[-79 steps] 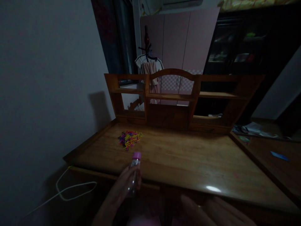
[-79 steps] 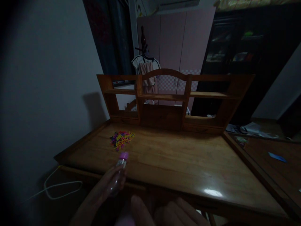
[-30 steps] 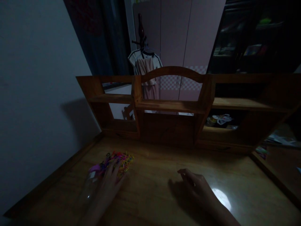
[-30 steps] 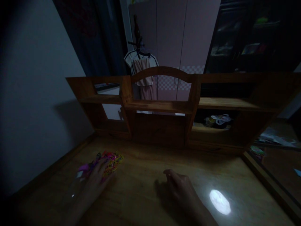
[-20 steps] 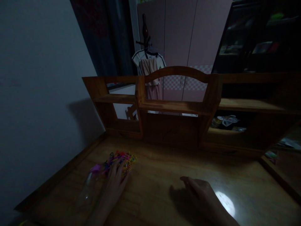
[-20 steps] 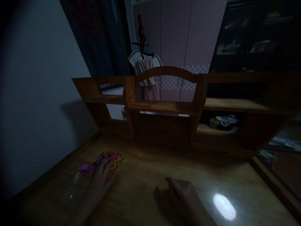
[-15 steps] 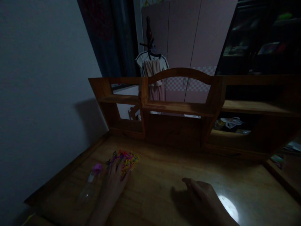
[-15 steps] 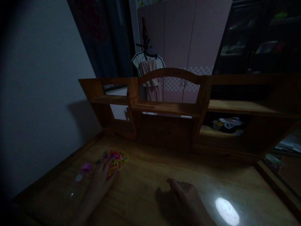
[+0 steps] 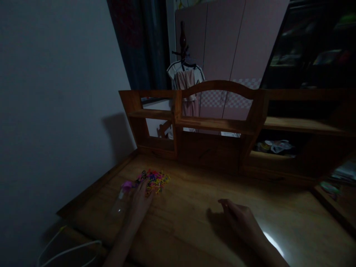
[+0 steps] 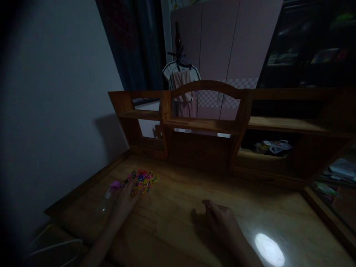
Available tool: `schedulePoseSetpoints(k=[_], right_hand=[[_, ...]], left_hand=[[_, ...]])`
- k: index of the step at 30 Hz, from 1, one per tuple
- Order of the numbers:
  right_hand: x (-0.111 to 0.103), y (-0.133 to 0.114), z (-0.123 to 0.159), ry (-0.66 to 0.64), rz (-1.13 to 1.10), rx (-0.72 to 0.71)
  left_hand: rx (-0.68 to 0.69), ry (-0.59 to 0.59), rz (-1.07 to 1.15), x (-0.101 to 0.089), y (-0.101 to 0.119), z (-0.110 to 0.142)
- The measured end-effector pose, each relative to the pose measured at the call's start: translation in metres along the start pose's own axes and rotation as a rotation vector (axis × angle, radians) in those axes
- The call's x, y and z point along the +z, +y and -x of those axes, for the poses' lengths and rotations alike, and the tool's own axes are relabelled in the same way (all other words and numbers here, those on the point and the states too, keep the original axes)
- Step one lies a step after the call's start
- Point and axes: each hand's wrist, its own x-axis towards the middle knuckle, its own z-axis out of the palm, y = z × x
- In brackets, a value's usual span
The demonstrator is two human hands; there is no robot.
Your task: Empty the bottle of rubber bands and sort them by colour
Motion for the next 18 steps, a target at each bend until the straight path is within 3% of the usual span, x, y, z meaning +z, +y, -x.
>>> schedulePoseSetpoints(k=[6, 11, 18], right_hand=[[-0.004, -0.001, -0.001, -0.010, -0.038, 0.087], [-0.004, -0.002, -0.001, -0.013, -0.043, 0.078], [-0.003, 0.003, 0.000, 0.033, -0.046, 0.088]], left_hand=[[-0.002, -0.006, -0.017, 0.000, -0.003, -0.002], [-0.034, -0.009, -0.010, 0.002, -0.004, -0.004], [-0.132, -0.095, 0.033, -0.015, 0.009, -0.015]])
